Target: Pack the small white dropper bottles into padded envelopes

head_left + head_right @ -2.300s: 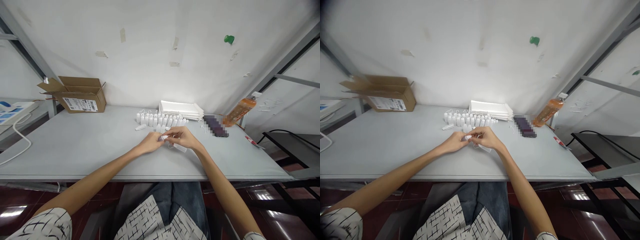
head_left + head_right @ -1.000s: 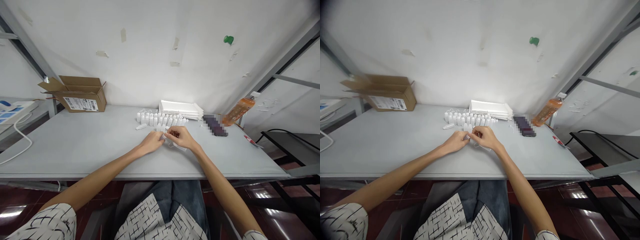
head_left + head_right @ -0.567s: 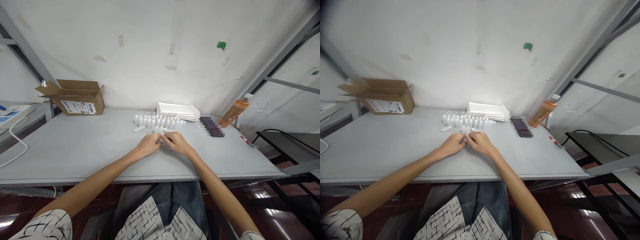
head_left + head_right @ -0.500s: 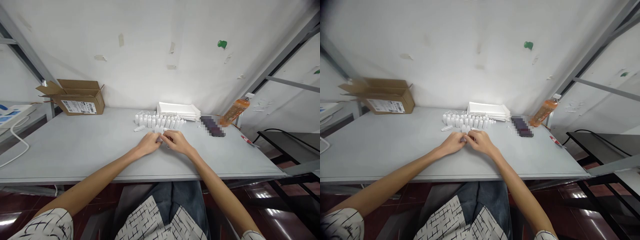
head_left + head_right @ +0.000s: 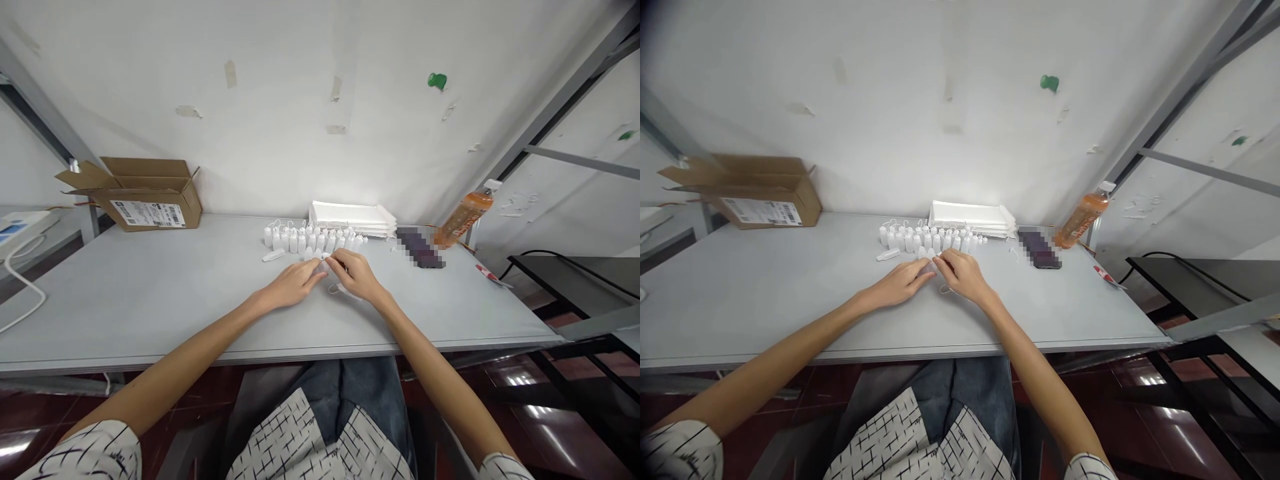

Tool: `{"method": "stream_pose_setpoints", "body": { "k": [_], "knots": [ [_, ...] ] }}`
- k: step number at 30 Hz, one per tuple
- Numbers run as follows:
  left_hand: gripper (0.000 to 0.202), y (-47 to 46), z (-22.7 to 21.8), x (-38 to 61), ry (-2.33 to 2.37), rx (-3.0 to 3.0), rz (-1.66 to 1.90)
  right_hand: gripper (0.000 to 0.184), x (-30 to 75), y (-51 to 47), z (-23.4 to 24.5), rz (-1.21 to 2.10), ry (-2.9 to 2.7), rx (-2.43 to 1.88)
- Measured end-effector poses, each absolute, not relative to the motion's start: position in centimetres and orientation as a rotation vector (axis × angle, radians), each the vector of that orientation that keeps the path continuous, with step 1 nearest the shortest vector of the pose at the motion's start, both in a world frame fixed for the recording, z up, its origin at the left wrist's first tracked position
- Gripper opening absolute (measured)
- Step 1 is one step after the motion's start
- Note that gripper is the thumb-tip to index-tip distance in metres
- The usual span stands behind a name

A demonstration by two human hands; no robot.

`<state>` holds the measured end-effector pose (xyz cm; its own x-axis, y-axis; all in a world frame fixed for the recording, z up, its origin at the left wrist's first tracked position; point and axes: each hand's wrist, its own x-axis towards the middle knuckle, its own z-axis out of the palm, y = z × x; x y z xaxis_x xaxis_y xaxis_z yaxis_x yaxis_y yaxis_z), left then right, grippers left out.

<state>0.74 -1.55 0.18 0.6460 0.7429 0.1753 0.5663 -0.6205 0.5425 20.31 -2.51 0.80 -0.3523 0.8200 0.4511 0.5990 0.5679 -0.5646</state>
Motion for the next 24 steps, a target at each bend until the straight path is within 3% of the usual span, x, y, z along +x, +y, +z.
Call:
{"method": "stream_pose_setpoints", "body": {
  "k": [6, 11, 17, 24],
  "knots": [
    [0.027, -1.8, -0.1, 0.8, 1.078, 2.562, 0.396, 0.057, 20.6, -2.4, 0.9, 0.809, -1.993, -1.21],
    [0.029, -1.5, -0.2, 0.6, 1.057, 2.5, 0.504, 0.042, 20.6, -2.9, 1.7, 0.796, -1.993, -1.124],
    [0.027, -1.6, 0.0, 0.6, 1.052, 2.524, 0.492, 0.048, 21.0, -2.7, 1.8, 0.954, -2.019, -1.088],
    [0.028, -1.5, 0.6, 0.3, 1.032, 2.435, 0.471, 0.035, 21.9, -2.5, 1.8, 1.057, -1.915, -1.092]
  ]
}}
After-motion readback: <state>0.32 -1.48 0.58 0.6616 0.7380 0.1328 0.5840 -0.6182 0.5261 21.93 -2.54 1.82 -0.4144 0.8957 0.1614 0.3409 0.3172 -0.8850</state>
